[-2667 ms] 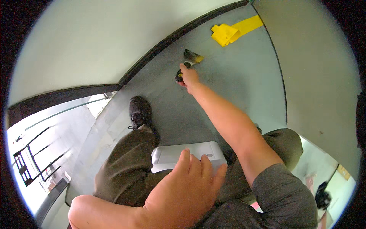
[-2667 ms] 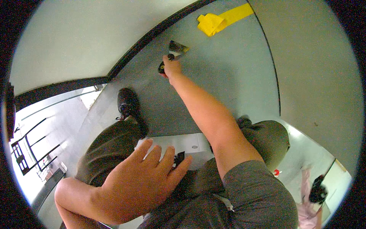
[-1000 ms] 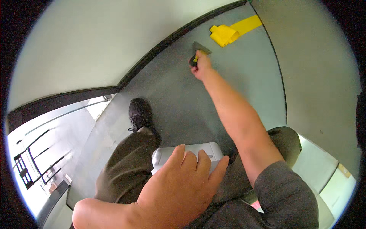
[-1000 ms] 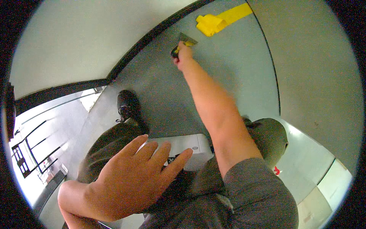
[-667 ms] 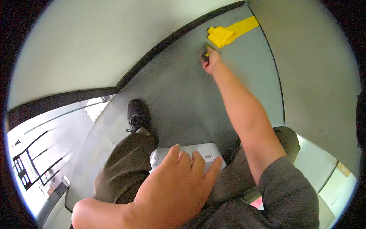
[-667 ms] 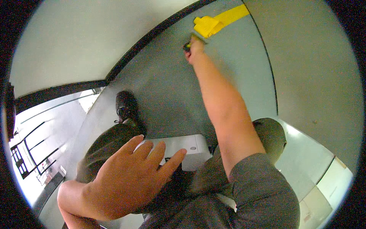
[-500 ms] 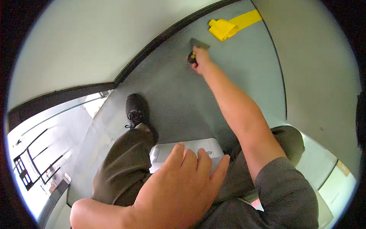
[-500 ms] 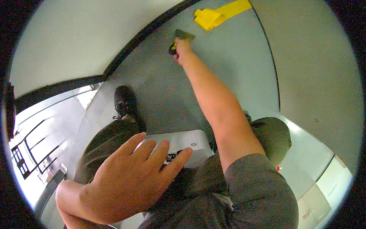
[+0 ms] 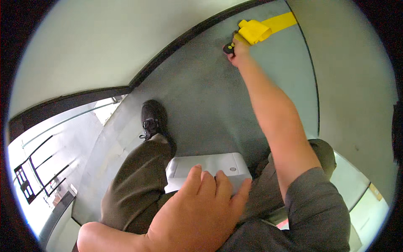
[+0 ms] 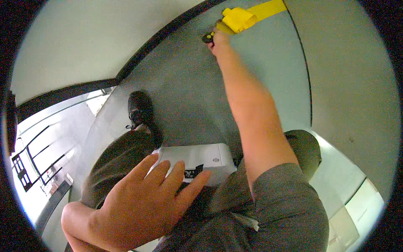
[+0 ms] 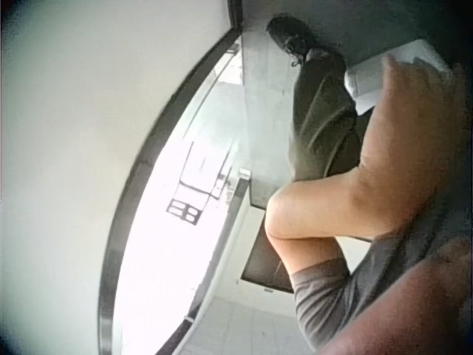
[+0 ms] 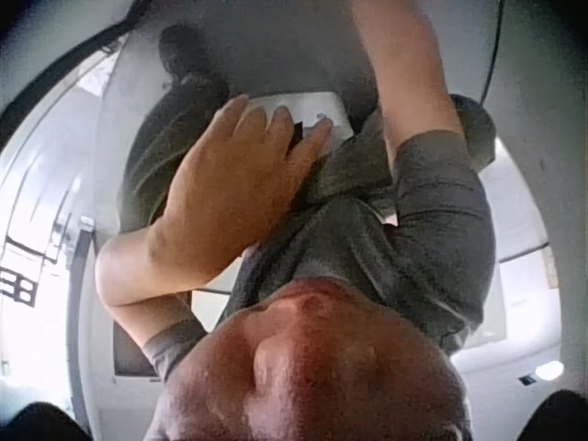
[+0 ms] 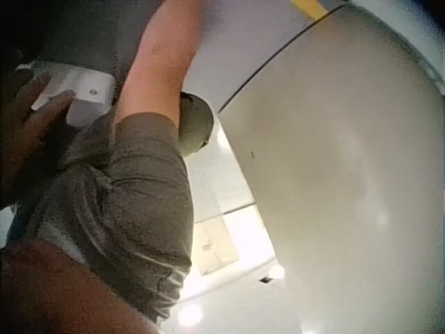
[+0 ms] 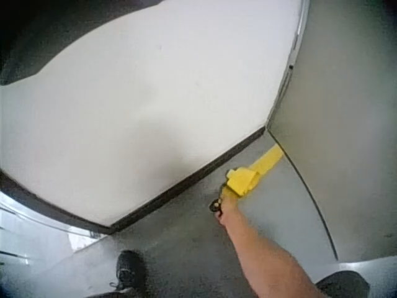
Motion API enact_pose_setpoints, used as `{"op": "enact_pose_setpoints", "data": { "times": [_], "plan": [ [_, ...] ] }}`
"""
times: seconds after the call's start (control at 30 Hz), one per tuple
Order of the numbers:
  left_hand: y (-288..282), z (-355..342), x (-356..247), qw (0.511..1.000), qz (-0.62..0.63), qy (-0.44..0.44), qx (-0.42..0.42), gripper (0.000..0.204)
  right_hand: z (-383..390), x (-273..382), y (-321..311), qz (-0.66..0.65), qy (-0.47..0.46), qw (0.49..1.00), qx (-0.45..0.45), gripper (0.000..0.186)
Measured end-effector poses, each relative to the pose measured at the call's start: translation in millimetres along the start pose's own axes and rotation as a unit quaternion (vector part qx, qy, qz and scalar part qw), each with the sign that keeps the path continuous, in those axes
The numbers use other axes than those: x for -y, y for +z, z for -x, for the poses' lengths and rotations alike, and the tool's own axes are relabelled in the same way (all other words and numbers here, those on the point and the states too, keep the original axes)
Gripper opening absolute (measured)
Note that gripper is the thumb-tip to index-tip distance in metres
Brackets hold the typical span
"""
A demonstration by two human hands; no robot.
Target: Peel yellow tape from the floor using a scraper tool.
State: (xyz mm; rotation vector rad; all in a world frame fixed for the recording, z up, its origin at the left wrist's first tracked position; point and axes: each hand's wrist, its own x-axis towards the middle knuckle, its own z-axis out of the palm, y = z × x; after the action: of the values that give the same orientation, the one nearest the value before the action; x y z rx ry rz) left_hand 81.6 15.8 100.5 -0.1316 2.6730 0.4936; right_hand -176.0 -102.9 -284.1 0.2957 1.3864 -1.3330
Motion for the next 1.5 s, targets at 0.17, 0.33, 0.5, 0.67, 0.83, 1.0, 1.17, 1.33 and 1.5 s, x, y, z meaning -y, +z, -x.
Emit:
{"op": "enact_pose_setpoints", "data": {
  "times": [0.17, 0.33, 0.5, 0.67, 0.83, 1.0, 1.17, 1.33, 1.5],
  "plan": [
    [-3.7, -3.6, -1.8, 0.998, -0.039, -0.01, 0.049, 0.04, 24.6, -38.9, 32.5, -0.026, -0.008, 0.996, -0.08, 0.024],
    [-11.1, -14.8, 5.7, 0.997, 0.08, 0.015, 0.008, 0.04, -1.9, -28.9, -3.5, 0.098, -0.064, 0.993, -0.02, 0.023],
    [-6.7, -11.2, 8.6, 0.997, 0.065, 0.008, 0.045, 0.039, -1.7, -30.1, -12.1, 0.005, -0.018, 0.999, -0.027, 0.025],
    [8.0, 0.8, 7.1, 0.996, 0.072, 0.003, -0.048, 0.036, 22.3, -76.2, 25.1, 0.025, -0.001, 0.999, 0.044, 0.036],
    [-0.2, -1.8, 8.9, 0.997, 0.072, -0.008, 0.023, 0.035, -13.0, -16.3, -22.2, 0.105, -0.029, 0.988, -0.111, 0.028],
    [5.2, -5.3, -0.4, 0.998, -0.011, -0.002, -0.064, 0.038, 38.0, -53.5, 1.5, 0.07, 0.019, 0.997, 0.026, 0.031],
    [1.6, -7.7, 3.1, 0.998, 0.067, 0.008, 0.0, 0.039, 9.9, 3.3, -53.5, 0.02, 0.008, 0.996, -0.086, 0.024],
    [-12.4, -18.6, 6.2, 0.997, 0.079, 0.008, 0.009, 0.042, 30.5, -43.4, -23.7, 0.031, 0.002, 0.999, -0.029, 0.028],
    [5.4, -0.6, 7.0, 0.998, 0.056, 0.016, -0.019, 0.04, 58.9, -57.6, -1.4, 0.124, 0.013, 0.992, -0.021, 0.028]
  ]
}}
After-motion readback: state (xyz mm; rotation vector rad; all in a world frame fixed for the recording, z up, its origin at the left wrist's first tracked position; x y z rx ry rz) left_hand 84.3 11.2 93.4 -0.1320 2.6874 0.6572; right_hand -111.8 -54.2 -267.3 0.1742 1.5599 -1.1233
